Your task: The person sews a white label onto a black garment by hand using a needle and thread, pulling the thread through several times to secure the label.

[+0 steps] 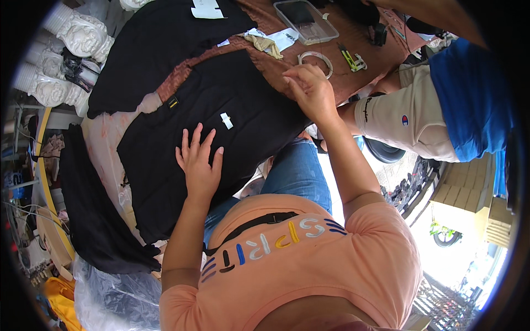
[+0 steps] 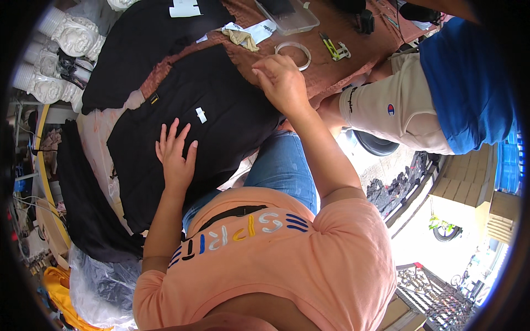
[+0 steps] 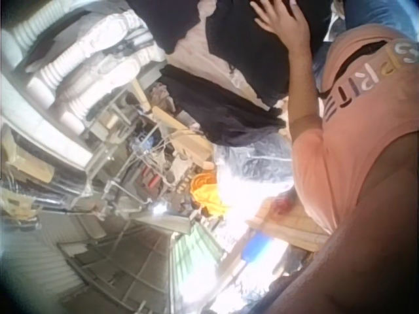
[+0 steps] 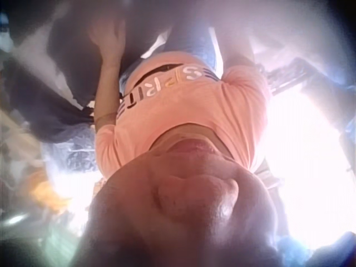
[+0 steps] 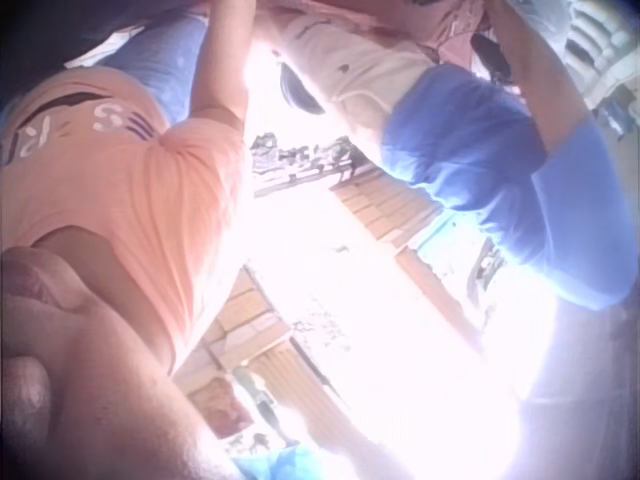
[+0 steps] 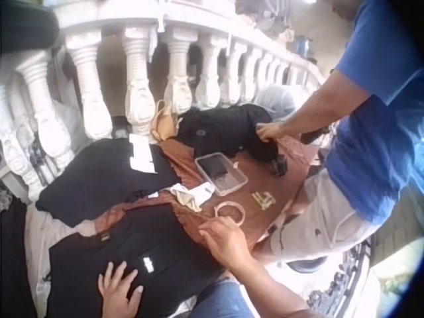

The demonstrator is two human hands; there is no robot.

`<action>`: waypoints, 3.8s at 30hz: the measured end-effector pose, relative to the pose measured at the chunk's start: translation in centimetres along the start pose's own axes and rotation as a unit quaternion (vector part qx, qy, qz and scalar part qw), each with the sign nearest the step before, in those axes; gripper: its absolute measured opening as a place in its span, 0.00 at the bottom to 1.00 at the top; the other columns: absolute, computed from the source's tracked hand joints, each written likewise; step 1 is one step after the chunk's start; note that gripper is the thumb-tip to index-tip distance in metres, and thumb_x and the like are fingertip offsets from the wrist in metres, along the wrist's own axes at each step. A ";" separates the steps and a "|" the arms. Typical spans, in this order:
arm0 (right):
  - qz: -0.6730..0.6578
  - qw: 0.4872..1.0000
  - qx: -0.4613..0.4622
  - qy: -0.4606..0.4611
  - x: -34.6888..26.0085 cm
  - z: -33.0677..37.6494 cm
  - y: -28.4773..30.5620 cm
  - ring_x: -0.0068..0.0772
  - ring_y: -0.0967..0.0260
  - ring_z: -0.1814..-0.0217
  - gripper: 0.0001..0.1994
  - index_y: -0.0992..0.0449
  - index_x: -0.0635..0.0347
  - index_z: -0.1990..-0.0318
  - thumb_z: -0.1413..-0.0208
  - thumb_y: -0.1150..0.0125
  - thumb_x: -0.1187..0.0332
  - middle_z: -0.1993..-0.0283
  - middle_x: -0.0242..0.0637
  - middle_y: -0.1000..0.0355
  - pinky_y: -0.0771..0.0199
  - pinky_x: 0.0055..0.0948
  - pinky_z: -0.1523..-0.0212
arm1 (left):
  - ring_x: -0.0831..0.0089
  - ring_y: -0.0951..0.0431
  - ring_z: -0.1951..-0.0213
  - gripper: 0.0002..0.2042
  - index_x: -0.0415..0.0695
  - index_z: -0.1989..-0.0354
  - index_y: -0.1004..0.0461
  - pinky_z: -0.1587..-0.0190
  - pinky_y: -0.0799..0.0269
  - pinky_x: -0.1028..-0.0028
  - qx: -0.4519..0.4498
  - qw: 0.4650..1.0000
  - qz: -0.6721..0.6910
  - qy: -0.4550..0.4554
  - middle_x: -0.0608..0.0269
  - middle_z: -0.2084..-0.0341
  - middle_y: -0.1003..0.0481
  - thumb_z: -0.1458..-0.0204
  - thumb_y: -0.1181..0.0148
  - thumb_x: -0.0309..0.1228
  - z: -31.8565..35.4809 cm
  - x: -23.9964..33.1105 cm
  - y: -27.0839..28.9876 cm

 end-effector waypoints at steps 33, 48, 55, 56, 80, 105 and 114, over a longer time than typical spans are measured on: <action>0.014 0.997 -0.034 0.067 -2.2 0.5 -0.6 0.44 0.32 0.60 0.05 0.23 0.58 0.68 0.53 0.38 0.69 0.66 0.38 0.28 0.31 0.38 0.59 | 0.58 0.36 0.40 0.15 0.39 0.49 0.28 0.38 0.45 0.63 -0.074 0.933 0.327 -0.127 0.54 0.49 0.29 0.45 0.48 0.29 -1.2 6.4 5.5; -0.005 0.994 -0.070 0.081 -3.8 0.7 -1.8 0.42 0.32 0.58 0.05 0.24 0.58 0.68 0.53 0.37 0.70 0.67 0.38 0.28 0.31 0.36 0.57 | 0.38 0.41 0.43 0.36 0.34 0.51 0.30 0.40 0.61 0.43 -0.327 0.416 0.724 -0.441 0.48 0.50 0.30 0.40 0.74 0.57 2.8 18.6 18.4; -0.017 0.995 -0.061 0.075 -3.8 0.4 -1.4 0.42 0.32 0.58 0.05 0.24 0.58 0.68 0.53 0.37 0.70 0.66 0.37 0.28 0.31 0.36 0.57 | 0.41 0.37 0.44 0.33 0.40 0.55 0.25 0.39 0.67 0.43 -0.263 0.609 0.604 -0.441 0.59 0.52 0.26 0.40 0.73 0.56 1.2 16.8 17.3; -0.016 0.995 -0.063 0.072 -3.6 0.5 -1.4 0.42 0.32 0.58 0.05 0.24 0.58 0.68 0.53 0.37 0.70 0.66 0.37 0.27 0.31 0.36 0.57 | 0.42 0.36 0.45 0.33 0.41 0.56 0.25 0.38 0.67 0.43 -0.241 0.649 0.573 -0.439 0.60 0.52 0.26 0.39 0.72 0.56 0.8 16.4 16.8; 0.133 0.983 0.092 -0.091 11.9 -13.0 1.3 0.39 0.29 0.58 0.09 0.20 0.53 0.64 0.50 0.40 0.63 0.62 0.35 0.26 0.30 0.35 0.57 | 0.65 0.26 0.57 0.07 0.39 0.63 0.22 0.53 0.31 0.71 0.068 0.962 0.265 -0.024 0.56 0.59 0.25 0.45 0.47 0.25 0.9 0.0 2.1; 0.267 0.944 -0.006 -0.194 16.0 -16.8 -1.1 0.48 0.28 0.58 0.07 0.28 0.52 0.63 0.45 0.47 0.63 0.62 0.41 0.25 0.30 0.45 0.57 | 0.65 0.25 0.59 0.07 0.43 0.64 0.22 0.53 0.34 0.70 0.048 0.964 0.262 -0.011 0.61 0.60 0.24 0.47 0.45 0.28 0.9 0.2 1.9; -0.112 0.992 0.033 0.042 -5.4 -10.1 2.1 0.42 0.30 0.59 0.04 0.27 0.62 0.67 0.51 0.43 0.76 0.63 0.41 0.28 0.32 0.35 0.56 | 0.64 0.26 0.55 0.10 0.42 0.59 0.23 0.49 0.34 0.71 0.092 0.939 0.331 -0.011 0.58 0.57 0.25 0.50 0.42 0.26 0.2 0.6 4.6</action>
Point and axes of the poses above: each hand's wrist, its own z-axis away from the middle knuckle, its own y-axis out of the back of the hand, x = y × z, the point moved 6 cm from there along -z, towards the middle knuckle
